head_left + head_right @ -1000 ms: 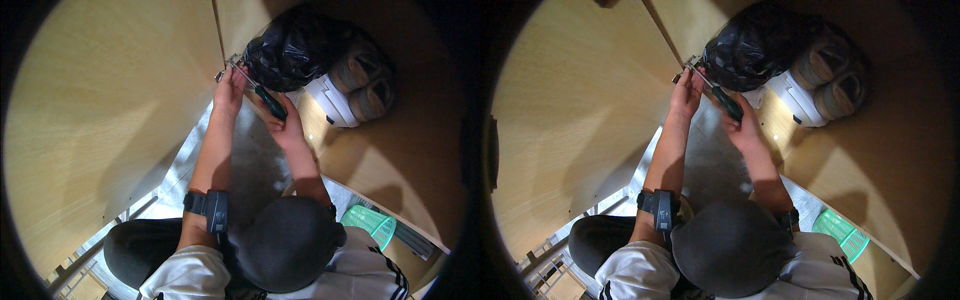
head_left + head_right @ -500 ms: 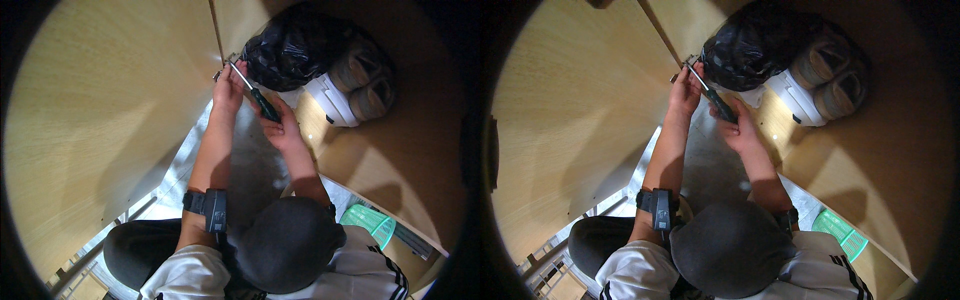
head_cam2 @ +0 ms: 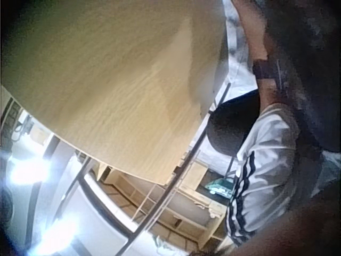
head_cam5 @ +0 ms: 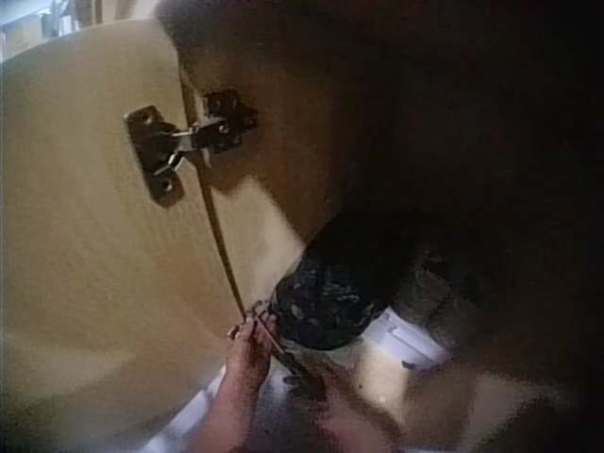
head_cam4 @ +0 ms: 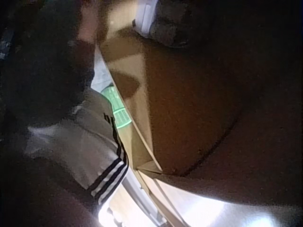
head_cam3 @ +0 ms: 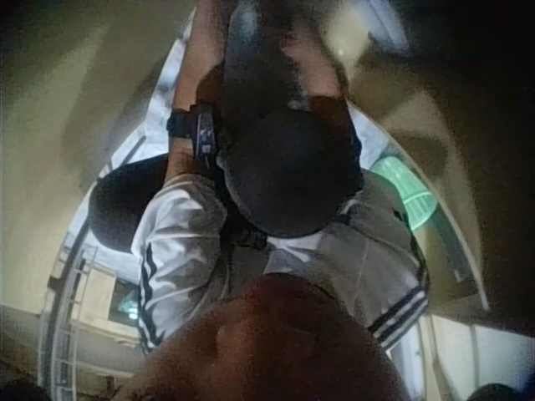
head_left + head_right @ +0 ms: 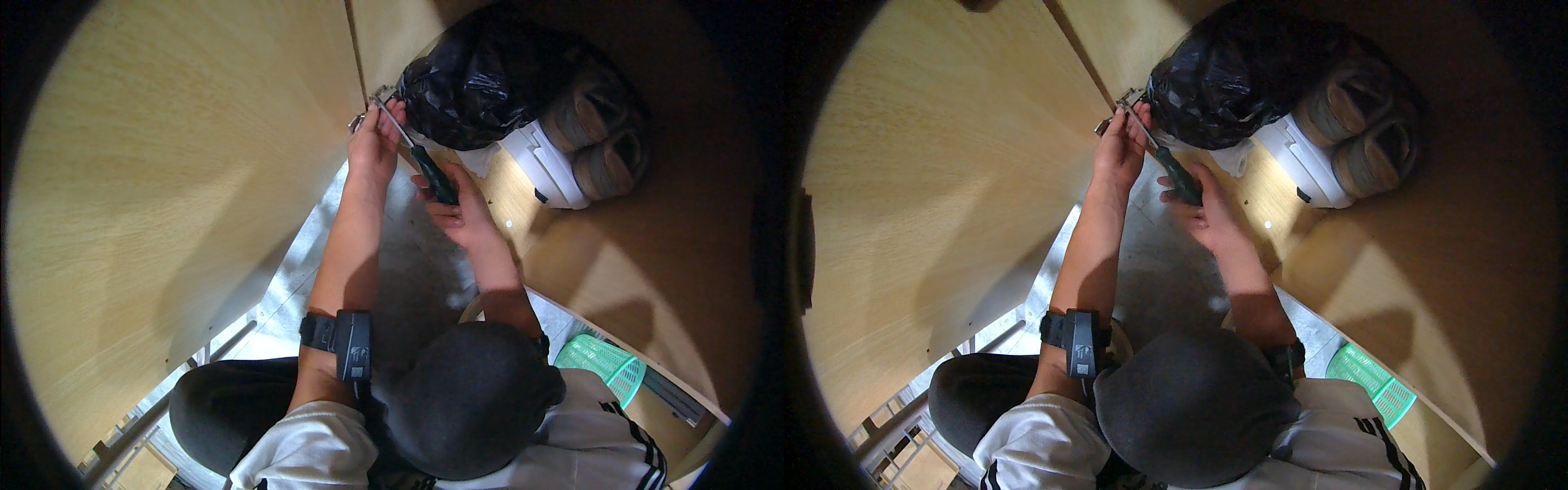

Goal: The person installs metal hinges onto a wooden cabinet door using a screwdriver. They align the hinge, insert screws, and tighten them while kneeling on the floor.

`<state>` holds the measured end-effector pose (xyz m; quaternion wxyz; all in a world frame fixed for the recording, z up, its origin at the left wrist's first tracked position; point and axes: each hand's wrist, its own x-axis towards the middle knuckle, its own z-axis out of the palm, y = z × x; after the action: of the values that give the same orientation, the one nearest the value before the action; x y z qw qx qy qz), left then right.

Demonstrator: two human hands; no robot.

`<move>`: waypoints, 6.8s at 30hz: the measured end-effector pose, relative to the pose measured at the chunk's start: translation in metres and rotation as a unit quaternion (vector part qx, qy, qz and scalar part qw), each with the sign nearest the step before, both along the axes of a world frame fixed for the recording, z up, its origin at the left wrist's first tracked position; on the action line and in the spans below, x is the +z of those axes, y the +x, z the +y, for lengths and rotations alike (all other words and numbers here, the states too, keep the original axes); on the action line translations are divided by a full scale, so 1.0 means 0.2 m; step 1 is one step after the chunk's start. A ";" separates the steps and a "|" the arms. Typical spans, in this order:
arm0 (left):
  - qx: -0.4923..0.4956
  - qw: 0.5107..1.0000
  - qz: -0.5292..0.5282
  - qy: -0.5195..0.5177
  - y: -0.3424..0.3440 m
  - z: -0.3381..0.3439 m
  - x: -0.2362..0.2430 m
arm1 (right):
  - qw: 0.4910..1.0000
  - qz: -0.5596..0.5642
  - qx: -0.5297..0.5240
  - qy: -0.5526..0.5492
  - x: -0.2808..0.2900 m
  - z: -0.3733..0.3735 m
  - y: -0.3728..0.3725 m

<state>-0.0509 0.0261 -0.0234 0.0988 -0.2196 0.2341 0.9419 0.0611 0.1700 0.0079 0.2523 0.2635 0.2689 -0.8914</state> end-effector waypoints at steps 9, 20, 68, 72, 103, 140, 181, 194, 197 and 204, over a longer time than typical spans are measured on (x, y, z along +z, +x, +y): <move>0.007 1.000 -0.004 -0.012 0.02 0.01 0.02 | 0.968 0.040 -0.111 0.221 -0.05 -0.09 0.01; 0.002 1.000 -0.004 -0.002 0.02 0.00 0.01 | 0.991 0.029 -0.102 0.081 -0.07 -0.03 0.00; 0.005 1.000 -0.002 0.003 0.02 0.01 0.03 | 0.905 0.135 -0.085 0.394 0.02 -0.09 0.02; 0.009 1.000 -0.004 0.004 0.03 0.01 0.03 | 0.980 0.065 -0.041 0.181 0.05 -0.01 0.01; 0.002 1.000 -0.001 -0.017 0.02 0.00 0.01 | 0.999 0.022 -0.013 0.027 -0.01 0.06 0.00; 0.018 1.000 0.001 -0.008 0.01 0.01 0.01 | 0.966 0.037 -0.157 0.200 -0.08 -0.05 -0.02; 0.004 1.000 0.009 -0.007 0.01 0.01 -0.01 | 0.940 0.075 -0.132 0.307 -0.02 -0.06 0.00; 0.006 1.000 0.010 -0.009 0.01 0.00 0.01 | 0.959 0.061 -0.135 0.241 -0.03 -0.03 0.01; 0.008 1.000 0.003 0.004 0.01 0.01 0.01 | 0.962 0.066 -0.145 0.224 -0.03 -0.03 0.02; 0.013 1.000 -0.003 -0.001 0.01 0.01 0.00 | 0.965 0.061 -0.158 0.200 -0.05 -0.05 0.01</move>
<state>-0.0498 0.0282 -0.0228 0.0867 -0.2252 0.2323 0.9422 0.0633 0.1600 -0.0027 0.0338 0.2932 0.4120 -0.8621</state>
